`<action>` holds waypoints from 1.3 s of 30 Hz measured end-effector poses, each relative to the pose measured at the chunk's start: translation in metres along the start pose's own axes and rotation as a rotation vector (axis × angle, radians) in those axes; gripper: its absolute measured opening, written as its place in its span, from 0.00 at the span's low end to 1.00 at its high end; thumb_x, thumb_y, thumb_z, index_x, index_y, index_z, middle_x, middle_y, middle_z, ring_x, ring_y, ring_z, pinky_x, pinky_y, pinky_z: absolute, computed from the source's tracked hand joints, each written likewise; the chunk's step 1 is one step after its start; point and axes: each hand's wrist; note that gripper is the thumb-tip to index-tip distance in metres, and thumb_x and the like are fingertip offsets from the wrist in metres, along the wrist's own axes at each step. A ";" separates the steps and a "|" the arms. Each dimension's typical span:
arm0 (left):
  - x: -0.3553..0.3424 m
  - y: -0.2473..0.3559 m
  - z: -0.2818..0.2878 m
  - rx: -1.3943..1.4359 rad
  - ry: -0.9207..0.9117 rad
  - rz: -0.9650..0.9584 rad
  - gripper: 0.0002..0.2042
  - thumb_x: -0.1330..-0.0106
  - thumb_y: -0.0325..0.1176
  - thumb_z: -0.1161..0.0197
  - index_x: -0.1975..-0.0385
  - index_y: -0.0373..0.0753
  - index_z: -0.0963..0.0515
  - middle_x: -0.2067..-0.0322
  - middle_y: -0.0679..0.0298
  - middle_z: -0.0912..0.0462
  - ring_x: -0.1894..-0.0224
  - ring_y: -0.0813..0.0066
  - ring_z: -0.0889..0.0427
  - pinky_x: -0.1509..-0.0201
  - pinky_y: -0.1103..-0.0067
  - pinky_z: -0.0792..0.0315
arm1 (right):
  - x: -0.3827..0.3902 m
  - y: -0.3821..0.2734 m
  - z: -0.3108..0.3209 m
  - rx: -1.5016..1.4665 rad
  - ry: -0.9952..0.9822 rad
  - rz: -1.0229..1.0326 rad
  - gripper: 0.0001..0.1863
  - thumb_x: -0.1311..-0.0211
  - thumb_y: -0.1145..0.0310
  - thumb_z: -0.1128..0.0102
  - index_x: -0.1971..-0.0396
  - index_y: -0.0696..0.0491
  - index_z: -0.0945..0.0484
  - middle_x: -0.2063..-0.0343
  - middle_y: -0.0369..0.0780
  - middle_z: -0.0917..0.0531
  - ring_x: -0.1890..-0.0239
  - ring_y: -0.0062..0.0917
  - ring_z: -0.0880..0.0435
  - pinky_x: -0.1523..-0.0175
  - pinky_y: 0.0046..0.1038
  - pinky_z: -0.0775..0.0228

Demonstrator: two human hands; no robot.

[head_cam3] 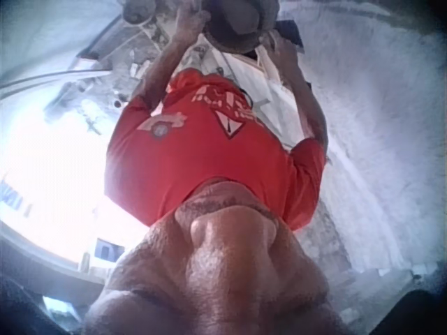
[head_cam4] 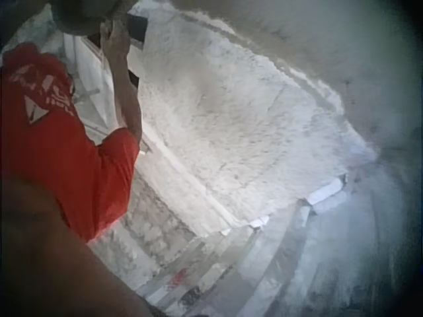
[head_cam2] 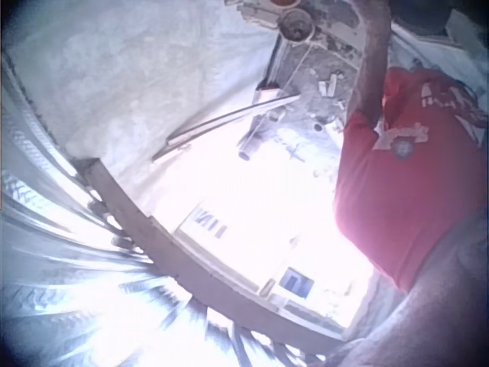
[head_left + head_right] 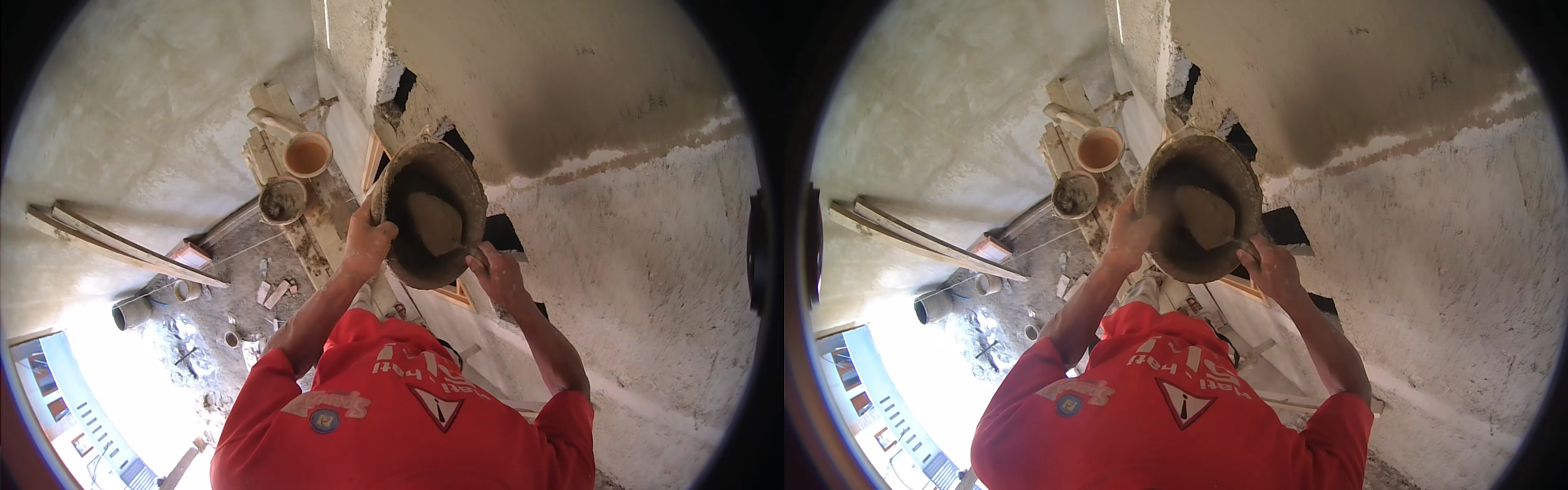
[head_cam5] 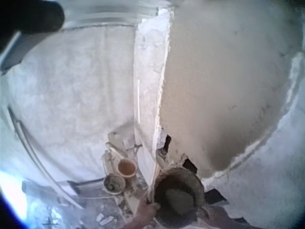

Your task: The person applies plaster to a wall using a trowel and then uses a long wooden board to level and smooth the surface.

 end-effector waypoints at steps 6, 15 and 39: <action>-0.010 0.000 0.015 0.031 0.072 -0.026 0.26 0.48 0.18 0.47 0.43 0.32 0.29 0.64 0.65 0.19 0.67 0.80 0.24 0.63 0.82 0.28 | -0.029 -0.016 0.017 0.131 -0.087 0.011 0.21 0.38 0.55 0.40 0.55 0.56 0.24 0.73 0.50 0.16 0.68 0.47 0.16 0.62 0.42 0.23; -0.013 -0.010 0.067 0.071 0.334 -0.086 0.29 0.51 0.18 0.47 0.43 0.32 0.29 0.63 0.63 0.19 0.65 0.76 0.22 0.59 0.81 0.26 | -0.097 -0.116 0.106 -0.052 -0.288 0.089 0.23 0.43 0.57 0.34 0.55 0.56 0.29 0.70 0.48 0.17 0.64 0.41 0.16 0.57 0.36 0.26; 0.025 -0.021 0.075 -0.223 0.369 -0.056 0.32 0.54 0.19 0.49 0.41 0.32 0.31 0.60 0.61 0.20 0.62 0.74 0.22 0.59 0.80 0.26 | -0.067 -0.051 0.158 0.021 -0.423 -0.292 0.27 0.43 0.65 0.37 0.41 0.50 0.27 0.52 0.44 0.19 0.54 0.30 0.18 0.51 0.33 0.25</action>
Point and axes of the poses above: each hand's wrist, its own x-axis away from the middle knuckle, its own z-axis out of the back of the hand, y = z × x
